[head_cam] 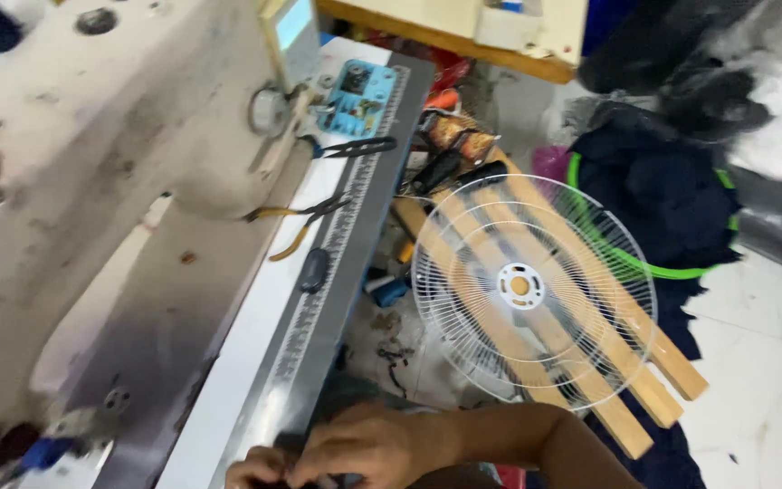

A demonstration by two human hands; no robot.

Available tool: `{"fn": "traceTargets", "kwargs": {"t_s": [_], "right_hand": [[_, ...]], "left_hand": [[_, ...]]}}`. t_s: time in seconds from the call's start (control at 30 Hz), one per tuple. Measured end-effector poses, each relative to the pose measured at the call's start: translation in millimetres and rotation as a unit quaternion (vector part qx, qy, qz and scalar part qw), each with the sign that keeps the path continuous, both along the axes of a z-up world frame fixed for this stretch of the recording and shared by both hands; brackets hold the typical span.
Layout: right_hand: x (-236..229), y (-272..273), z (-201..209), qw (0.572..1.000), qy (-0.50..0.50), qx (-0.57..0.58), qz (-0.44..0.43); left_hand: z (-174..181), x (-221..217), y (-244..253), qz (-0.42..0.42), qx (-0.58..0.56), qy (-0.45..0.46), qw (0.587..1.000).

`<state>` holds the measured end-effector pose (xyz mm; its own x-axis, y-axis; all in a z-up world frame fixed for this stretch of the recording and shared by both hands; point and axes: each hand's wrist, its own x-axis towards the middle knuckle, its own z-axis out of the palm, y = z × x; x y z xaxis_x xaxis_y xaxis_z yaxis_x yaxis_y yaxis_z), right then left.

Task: Repairing or adjusting an industrial sewing machine using hand tools like pliers and a screwdriver.

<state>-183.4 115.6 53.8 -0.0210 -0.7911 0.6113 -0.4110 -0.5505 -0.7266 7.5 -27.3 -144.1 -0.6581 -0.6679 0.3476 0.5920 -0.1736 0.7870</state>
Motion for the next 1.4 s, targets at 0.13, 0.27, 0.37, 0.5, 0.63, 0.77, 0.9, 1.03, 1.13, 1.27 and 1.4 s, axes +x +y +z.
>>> {"fn": "traceTargets", "kwargs": {"t_s": [0.13, 0.27, 0.37, 0.5, 0.63, 0.77, 0.9, 1.03, 1.13, 1.27, 1.4], "right_hand": [[29.8, -17.2, -6.0, 0.995, -0.090, 0.029, -0.030], [36.2, -24.0, 3.5, 0.997, -0.075, 0.015, 0.017], [45.6, -26.8, 5.5, 0.998, -0.055, 0.025, 0.031], [54.5, -30.5, 7.5, 0.999, 0.000, 0.043, 0.027], [57.2, -38.2, 23.3, 0.998, 0.040, 0.048, 0.017], [59.6, -39.6, 23.0, 0.991, -0.041, 0.106, 0.068], [60.5, -39.5, 26.6, 0.975, -0.115, 0.176, 0.066], [56.5, -37.1, 15.6, 0.981, -0.116, 0.154, 0.008], [32.4, -36.5, 14.2, 0.977, -0.106, 0.182, 0.039], [-43.5, -63.0, 22.8, 0.963, 0.140, 0.204, -0.111], [-143.1, -122.2, 57.8, 0.826, 0.249, 0.415, -0.290]], "left_hand": [[127.9, -25.9, 29.6, 0.041, 0.207, 0.006, 0.977], [157.1, -27.1, 26.5, 0.043, 0.291, 0.135, 0.946], [169.9, -21.3, 27.1, 0.073, 0.349, 0.145, 0.923], [164.4, -13.7, 28.5, 0.107, 0.357, 0.168, 0.913], [172.6, -12.6, 31.9, 0.160, 0.326, 0.135, 0.922], [170.0, -6.5, 31.4, 0.205, 0.341, 0.097, 0.912], [165.5, 1.7, 33.8, 0.229, 0.328, 0.059, 0.915], [126.1, 20.2, 46.7, 0.291, 0.262, 0.007, 0.920], [134.5, 7.4, 50.1, 0.312, 0.075, -0.146, 0.936], [133.5, 5.7, 37.5, 0.080, 0.280, 0.088, 0.953], [144.2, 15.9, 31.0, -0.045, 0.321, 0.112, 0.939]]}}
